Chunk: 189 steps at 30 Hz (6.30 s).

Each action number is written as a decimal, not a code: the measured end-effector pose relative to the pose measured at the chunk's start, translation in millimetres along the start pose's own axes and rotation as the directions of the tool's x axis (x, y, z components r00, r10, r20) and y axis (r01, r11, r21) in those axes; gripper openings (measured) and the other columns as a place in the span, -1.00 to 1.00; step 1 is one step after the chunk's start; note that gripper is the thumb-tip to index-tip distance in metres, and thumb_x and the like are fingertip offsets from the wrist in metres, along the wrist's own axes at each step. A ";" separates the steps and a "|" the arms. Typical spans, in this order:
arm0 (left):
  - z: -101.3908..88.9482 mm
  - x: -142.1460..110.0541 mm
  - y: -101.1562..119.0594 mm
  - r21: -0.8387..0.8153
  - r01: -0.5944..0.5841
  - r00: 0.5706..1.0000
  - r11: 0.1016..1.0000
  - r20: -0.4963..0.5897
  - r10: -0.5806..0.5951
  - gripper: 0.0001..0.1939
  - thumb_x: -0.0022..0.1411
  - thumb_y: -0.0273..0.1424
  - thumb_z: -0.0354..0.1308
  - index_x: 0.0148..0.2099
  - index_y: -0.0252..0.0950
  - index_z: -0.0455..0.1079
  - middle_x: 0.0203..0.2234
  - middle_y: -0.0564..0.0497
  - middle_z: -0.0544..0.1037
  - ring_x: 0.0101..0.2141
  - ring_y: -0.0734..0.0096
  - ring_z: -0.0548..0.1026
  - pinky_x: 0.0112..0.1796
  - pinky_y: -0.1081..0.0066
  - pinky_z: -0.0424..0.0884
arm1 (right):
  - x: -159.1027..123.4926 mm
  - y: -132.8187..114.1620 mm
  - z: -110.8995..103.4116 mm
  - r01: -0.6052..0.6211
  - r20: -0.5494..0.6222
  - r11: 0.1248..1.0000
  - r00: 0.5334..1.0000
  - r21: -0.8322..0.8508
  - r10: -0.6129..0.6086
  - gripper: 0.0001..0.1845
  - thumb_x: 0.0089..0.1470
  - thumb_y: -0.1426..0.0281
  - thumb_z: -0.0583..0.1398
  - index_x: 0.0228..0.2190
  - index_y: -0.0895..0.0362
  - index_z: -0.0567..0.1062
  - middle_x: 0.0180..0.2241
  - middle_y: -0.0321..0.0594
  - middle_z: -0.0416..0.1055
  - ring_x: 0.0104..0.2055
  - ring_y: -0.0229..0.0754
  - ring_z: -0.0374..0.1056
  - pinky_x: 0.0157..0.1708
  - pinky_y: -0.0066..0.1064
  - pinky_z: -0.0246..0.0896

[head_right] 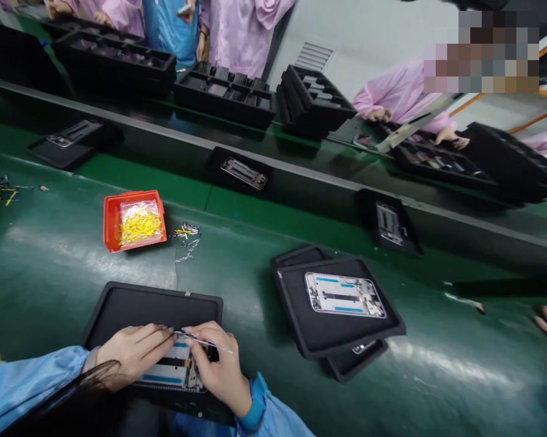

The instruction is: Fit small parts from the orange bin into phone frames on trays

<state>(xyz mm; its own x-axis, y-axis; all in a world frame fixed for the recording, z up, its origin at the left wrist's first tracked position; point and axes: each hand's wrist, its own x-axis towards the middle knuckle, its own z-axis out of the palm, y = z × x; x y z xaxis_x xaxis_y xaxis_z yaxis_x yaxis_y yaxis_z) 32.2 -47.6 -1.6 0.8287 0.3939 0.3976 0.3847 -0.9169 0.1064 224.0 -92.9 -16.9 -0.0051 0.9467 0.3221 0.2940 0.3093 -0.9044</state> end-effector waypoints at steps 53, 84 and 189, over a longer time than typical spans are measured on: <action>28.8 2.0 13.0 -0.256 0.435 0.898 0.863 0.185 -0.398 -0.63 -0.02 -0.69 -0.12 -0.19 -0.29 0.29 -0.21 -0.04 0.42 -0.37 0.40 0.41 -0.30 0.47 0.37 | -15.8 3.8 2.3 0.004 -0.199 1.000 0.980 -0.023 -0.009 -0.87 0.12 0.50 0.16 -0.30 0.05 0.32 -0.43 -0.22 0.45 -0.38 -0.16 0.47 -0.39 -0.34 0.44; 23.1 5.0 10.1 -0.247 0.426 0.897 0.870 0.244 -0.369 -0.68 0.05 -0.70 -0.10 -0.20 -0.30 0.30 -0.23 -0.03 0.39 -0.33 0.38 0.39 -0.28 0.45 0.34 | -14.1 5.1 6.3 0.000 -0.187 0.990 0.982 -0.140 -0.026 -0.91 0.14 0.48 0.15 -0.29 0.08 0.31 -0.43 -0.24 0.43 -0.40 -0.20 0.47 -0.40 -0.36 0.43; 35.0 -4.0 24.5 -0.154 0.409 0.912 0.899 0.028 -0.410 -0.61 0.18 -0.69 -0.23 -0.14 -0.29 0.34 -0.14 -0.05 0.45 -0.29 0.44 0.45 -0.20 0.49 0.43 | -34.0 -9.8 -26.3 -0.323 -0.210 0.802 0.945 -0.503 0.249 -0.72 0.19 0.20 0.06 -0.43 0.07 0.43 -0.57 -0.26 0.40 -0.57 -0.18 0.37 -0.58 -0.48 0.26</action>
<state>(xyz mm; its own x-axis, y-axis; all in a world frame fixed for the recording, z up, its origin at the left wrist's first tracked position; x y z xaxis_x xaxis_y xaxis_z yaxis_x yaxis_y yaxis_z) 52.5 -69.4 -32.4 0.6090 0.7368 0.2936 0.6223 -0.6734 0.3992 246.4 -130.5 -11.6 0.2691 0.9532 0.1378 0.7177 -0.1030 -0.6887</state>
